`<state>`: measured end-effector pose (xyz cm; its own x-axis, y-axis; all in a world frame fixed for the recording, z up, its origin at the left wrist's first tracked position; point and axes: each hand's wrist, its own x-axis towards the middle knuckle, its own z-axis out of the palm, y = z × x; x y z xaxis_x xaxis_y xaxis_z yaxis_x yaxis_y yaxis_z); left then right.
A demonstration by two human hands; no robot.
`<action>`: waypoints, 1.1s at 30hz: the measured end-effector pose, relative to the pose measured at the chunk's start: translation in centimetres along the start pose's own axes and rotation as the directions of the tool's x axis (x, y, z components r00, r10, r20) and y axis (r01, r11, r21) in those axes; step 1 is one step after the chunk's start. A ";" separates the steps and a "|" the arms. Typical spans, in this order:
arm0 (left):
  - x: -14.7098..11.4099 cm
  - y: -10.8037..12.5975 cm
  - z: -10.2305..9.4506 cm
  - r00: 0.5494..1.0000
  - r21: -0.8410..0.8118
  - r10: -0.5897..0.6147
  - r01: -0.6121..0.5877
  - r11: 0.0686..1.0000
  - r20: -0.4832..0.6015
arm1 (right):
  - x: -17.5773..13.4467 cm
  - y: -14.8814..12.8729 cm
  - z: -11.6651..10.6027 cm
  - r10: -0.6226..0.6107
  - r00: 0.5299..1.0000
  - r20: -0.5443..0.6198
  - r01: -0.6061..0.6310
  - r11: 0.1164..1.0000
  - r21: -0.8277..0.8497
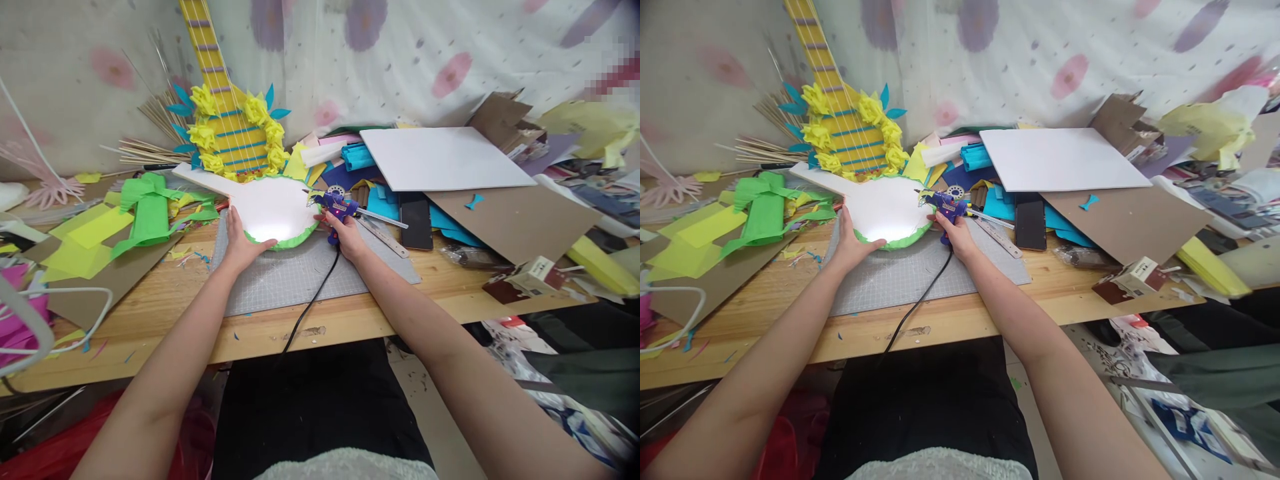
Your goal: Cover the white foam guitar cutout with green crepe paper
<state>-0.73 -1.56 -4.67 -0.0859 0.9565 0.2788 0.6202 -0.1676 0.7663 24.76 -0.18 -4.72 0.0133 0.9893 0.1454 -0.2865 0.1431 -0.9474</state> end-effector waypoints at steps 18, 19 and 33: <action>-0.5 0.7 0.7 0.999 0.035 -0.013 0.014 0.999 -0.035 | -0.5 -0.3 0.4 0.017 1.000 0.008 -0.016 0.998 -0.068; -0.5 0.6 0.7 0.999 0.042 -0.012 0.013 0.999 -0.040 | -0.5 -0.3 0.4 0.016 1.000 0.010 -0.015 0.997 -0.069; 0.6 0.5 -0.7 0.990 -0.252 -0.142 0.139 0.958 0.008 | -0.3 0.0 0.3 0.004 1.000 -0.012 -0.005 0.998 -0.062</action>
<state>-1.04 -1.23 -3.73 -0.1670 0.9724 0.1628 0.3855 -0.0876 0.9185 24.44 -0.53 -4.70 0.0234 0.9901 0.1384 -0.2270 0.1401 -0.9638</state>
